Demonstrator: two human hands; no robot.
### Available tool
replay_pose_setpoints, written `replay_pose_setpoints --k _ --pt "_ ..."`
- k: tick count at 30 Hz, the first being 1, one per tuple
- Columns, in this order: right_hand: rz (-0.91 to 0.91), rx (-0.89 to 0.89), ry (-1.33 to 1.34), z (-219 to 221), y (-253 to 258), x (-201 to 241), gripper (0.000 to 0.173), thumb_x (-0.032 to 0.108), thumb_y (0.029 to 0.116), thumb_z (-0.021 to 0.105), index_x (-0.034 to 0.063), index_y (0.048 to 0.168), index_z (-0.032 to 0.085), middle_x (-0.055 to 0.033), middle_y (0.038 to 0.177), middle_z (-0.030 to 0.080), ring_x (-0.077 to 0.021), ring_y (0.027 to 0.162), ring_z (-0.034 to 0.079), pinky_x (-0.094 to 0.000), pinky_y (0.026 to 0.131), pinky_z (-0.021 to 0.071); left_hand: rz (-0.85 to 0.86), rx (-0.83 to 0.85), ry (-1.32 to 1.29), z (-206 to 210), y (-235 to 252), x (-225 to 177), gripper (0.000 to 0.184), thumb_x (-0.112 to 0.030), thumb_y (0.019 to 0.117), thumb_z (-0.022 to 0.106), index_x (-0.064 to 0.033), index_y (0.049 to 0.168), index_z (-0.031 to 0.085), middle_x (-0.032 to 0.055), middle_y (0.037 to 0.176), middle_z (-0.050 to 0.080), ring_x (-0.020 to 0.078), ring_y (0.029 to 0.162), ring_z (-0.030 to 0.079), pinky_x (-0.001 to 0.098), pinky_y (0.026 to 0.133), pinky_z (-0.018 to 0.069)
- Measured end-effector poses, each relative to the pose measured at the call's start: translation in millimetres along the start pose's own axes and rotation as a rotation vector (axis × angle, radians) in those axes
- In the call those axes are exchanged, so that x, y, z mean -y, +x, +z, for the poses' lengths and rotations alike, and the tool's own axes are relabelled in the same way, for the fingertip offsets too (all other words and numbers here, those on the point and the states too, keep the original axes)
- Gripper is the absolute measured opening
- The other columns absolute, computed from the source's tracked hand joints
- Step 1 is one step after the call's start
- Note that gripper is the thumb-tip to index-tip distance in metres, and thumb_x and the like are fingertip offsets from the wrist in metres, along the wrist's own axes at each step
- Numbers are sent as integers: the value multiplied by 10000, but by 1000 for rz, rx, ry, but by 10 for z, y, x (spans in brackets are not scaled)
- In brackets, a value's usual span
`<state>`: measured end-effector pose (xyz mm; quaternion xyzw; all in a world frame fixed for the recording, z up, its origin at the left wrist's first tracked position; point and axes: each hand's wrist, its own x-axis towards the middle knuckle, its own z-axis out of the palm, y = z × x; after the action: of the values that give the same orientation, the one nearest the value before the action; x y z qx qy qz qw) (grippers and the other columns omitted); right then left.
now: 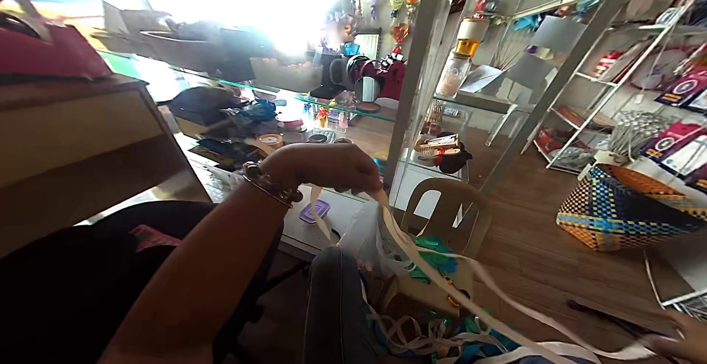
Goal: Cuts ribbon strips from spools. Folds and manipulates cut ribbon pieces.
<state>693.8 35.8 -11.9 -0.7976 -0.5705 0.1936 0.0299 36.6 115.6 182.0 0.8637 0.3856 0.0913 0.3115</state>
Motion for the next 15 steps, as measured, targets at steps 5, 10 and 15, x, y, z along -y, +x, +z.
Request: replay_pose_setpoints --k 5,10,15 --pt "-758 -164 193 -124 -383 1847 749 437 854 773 9 1428 554 -233 1495 505 -411 1393 470 -627 1107 398 216 97 61 254 281 -508 244 -165 1039 586 -24 885 712 -19 675 614 -1 584 537 156 556 437" --pt "-1400 277 858 216 -798 3194 790 534 935 674 1 1471 446 -53 1458 549 -123 1346 512 -338 1114 453 325 152 58 393 374 -785 238 -166 1033 596 -35 872 712 -43 673 630 -36 583 541 123 544 429" --pt "-1485 749 1113 561 -778 3574 404 451 1038 548 125 1234 684 3 1145 734 -77 1028 680 -305 957 542 312 61 26 365 193 -657 224 -159 1024 608 -37 863 705 -38 664 611 -22 588 540 127 546 429"
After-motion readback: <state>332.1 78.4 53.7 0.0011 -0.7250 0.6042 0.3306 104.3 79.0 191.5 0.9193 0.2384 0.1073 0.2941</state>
